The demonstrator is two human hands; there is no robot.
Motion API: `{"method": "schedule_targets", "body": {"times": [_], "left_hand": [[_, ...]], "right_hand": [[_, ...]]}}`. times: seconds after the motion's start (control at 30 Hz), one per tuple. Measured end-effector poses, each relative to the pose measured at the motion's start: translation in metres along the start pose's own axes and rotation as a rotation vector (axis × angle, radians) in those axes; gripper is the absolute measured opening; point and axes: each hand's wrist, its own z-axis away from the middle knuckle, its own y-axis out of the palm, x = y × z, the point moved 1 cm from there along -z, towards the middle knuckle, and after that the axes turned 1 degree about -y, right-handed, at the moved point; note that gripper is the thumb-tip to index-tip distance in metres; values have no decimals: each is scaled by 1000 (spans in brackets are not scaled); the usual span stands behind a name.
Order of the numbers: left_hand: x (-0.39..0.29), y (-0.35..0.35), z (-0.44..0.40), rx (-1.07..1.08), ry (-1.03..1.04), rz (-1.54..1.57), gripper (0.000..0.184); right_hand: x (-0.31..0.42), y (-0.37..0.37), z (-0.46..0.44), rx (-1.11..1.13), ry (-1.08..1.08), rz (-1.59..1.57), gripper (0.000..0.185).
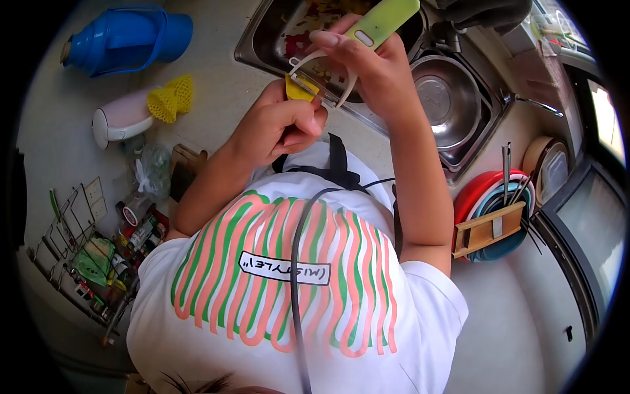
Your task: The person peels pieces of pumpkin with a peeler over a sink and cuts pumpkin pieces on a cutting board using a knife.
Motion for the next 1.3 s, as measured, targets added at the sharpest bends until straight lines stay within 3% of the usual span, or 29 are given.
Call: {"method": "schedule_targets", "body": {"times": [0.1, 0.2, 0.23, 0.3, 0.37, 0.4, 0.43, 0.5, 0.53, 0.57, 0.83, 1.07, 1.17, 1.3], "left_hand": [[6, -4, 1, 50, 16, 70, 14], [1, 1, 10, 137, 20, 109, 19], [-5, 10, 22, 213, -4, 108, 22], [-8, 9, 23, 162, 36, 42, 23], [-7, 10, 20, -20, 75, -36, 24], [-2, 1, 15, 53, 168, -197, 27], [0, -1, 10, 57, 161, -80, 28], [7, -4, 6, 54, 138, 168, 32], [10, -10, 5, 86, 155, 101, 44], [10, -11, 5, 40, 173, 77, 41], [13, -11, 5, -160, 362, -172, 27], [10, -10, 6, 28, 198, 155, 49], [12, -6, 5, -2, 255, 169, 44], [5, 2, 11, -32, 237, -48, 28]], "right_hand": [[-1, 2, -2, -3, 5, -38, 20], [-25, -32, -24, -166, -224, 597, 22], [-39, -56, -29, -332, -211, 904, 21], [-32, -66, -28, -329, -233, 1015, 21], [-24, -61, -23, -289, -159, 852, 20], [-18, -50, -21, -289, -164, 711, 20], [-13, -42, -23, -288, -184, 574, 20], [-19, -30, -23, -376, -93, -139, 17], [-19, -29, -21, -392, -53, -198, 18], [-20, -28, -18, -409, -15, -259, 19], [-6, -10, 6, -413, 35, -317, 25], [2, -1, 11, -214, -22, -366, 21], [8, 2, 11, -175, -60, -308, 18], [15, 6, 12, -106, -61, -243, 16]]}}
